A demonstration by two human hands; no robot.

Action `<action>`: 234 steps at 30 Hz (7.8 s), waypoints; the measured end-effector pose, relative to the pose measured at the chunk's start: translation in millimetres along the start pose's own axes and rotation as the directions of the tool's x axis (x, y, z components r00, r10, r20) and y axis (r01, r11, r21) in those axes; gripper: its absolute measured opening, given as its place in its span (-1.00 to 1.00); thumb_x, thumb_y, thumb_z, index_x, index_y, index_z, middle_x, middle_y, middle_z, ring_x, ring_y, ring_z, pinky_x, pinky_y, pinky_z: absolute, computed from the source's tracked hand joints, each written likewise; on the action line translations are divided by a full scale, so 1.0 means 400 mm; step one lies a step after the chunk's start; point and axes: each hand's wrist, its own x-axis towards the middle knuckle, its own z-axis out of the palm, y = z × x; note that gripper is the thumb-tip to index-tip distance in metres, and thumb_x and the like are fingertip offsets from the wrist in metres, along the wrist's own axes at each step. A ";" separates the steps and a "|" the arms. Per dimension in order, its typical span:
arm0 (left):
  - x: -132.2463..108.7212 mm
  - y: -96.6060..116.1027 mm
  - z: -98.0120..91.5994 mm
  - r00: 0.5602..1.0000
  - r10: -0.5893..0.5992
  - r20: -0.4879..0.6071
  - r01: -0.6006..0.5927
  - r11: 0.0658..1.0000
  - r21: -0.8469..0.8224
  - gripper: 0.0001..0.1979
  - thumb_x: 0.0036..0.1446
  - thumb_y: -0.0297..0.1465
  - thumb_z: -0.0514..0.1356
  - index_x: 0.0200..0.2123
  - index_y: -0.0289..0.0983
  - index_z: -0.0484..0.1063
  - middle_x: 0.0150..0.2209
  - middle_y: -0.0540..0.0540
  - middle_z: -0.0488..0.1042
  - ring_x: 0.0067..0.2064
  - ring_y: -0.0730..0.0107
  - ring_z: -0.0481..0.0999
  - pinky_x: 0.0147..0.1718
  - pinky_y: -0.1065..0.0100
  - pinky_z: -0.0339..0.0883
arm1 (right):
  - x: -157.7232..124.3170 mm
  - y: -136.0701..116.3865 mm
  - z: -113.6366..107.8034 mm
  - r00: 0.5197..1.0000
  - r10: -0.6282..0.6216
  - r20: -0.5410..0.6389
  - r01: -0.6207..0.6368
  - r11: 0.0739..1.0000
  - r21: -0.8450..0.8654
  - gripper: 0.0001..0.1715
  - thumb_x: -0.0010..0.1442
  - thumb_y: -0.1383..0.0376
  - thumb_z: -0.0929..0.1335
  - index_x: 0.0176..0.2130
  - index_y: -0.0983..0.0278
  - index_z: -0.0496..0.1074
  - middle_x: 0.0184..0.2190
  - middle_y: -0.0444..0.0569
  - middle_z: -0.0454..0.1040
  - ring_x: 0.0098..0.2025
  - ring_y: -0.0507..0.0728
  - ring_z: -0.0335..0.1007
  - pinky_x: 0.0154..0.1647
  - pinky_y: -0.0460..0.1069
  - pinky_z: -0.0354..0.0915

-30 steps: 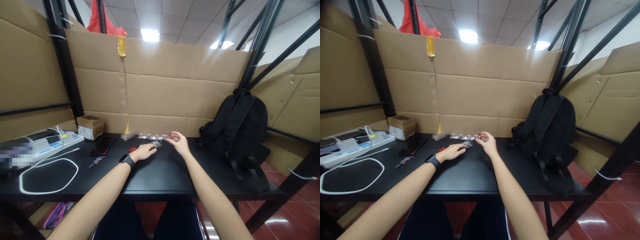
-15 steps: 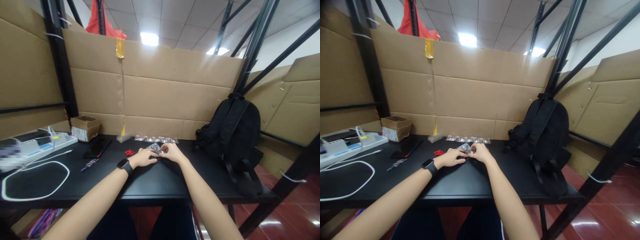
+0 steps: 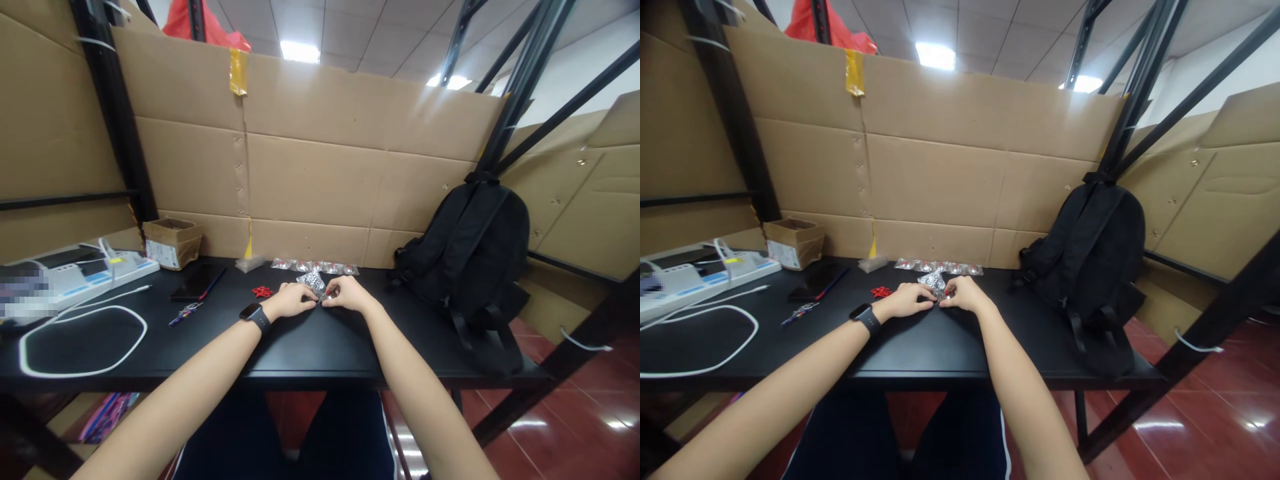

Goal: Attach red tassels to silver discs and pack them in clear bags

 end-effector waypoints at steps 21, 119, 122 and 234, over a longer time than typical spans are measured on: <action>0.001 -0.009 -0.003 0.999 0.003 0.034 -0.004 0.999 0.035 -0.68 0.23 -0.16 0.13 0.01 0.10 0.54 0.18 0.07 0.45 0.20 0.16 0.42 0.18 0.17 0.23 | 0.010 -0.008 0.030 0.999 0.015 -0.047 -0.022 0.989 -0.148 -0.71 -0.05 0.17 0.54 -0.34 0.29 0.58 -0.45 -0.04 0.57 -0.42 0.07 0.41 -0.38 -0.09 0.23; 0.028 -0.057 0.012 0.888 -0.442 -0.131 0.327 0.805 -0.495 -0.81 0.05 -0.33 0.20 -0.23 -0.21 0.50 -0.34 -0.04 0.65 -0.20 0.27 0.62 -0.15 0.35 0.37 | 0.034 0.037 0.073 0.944 0.308 -0.122 -0.229 0.873 0.431 -0.84 0.02 0.27 0.40 -0.43 0.32 0.57 -0.55 -0.08 0.51 -0.51 0.02 0.34 -0.41 -0.09 0.25; 0.020 -0.036 -0.006 0.831 -0.536 -0.150 0.427 0.787 -0.444 -0.62 0.03 -0.35 0.22 -0.03 -0.16 0.41 -0.36 0.01 0.65 -0.15 0.25 0.61 -0.13 0.31 0.32 | 0.038 0.018 0.084 0.940 0.327 -0.099 -0.233 0.827 0.511 -0.89 -0.01 0.31 0.39 -0.47 0.34 0.52 -0.59 -0.10 0.46 -0.57 -0.02 0.25 -0.51 -0.12 0.18; -0.084 -0.206 -0.132 0.893 -0.448 -0.045 0.449 0.892 0.042 -0.75 0.01 -0.35 0.24 -0.20 -0.04 0.59 -0.21 0.04 0.65 -0.09 0.23 0.59 -0.04 0.28 0.30 | 0.010 0.217 -0.052 0.931 0.346 -0.116 -0.359 0.926 -0.120 -0.58 -0.08 0.22 0.54 -0.15 0.21 0.59 -0.20 0.00 0.61 -0.17 0.18 0.55 -0.09 -0.03 0.34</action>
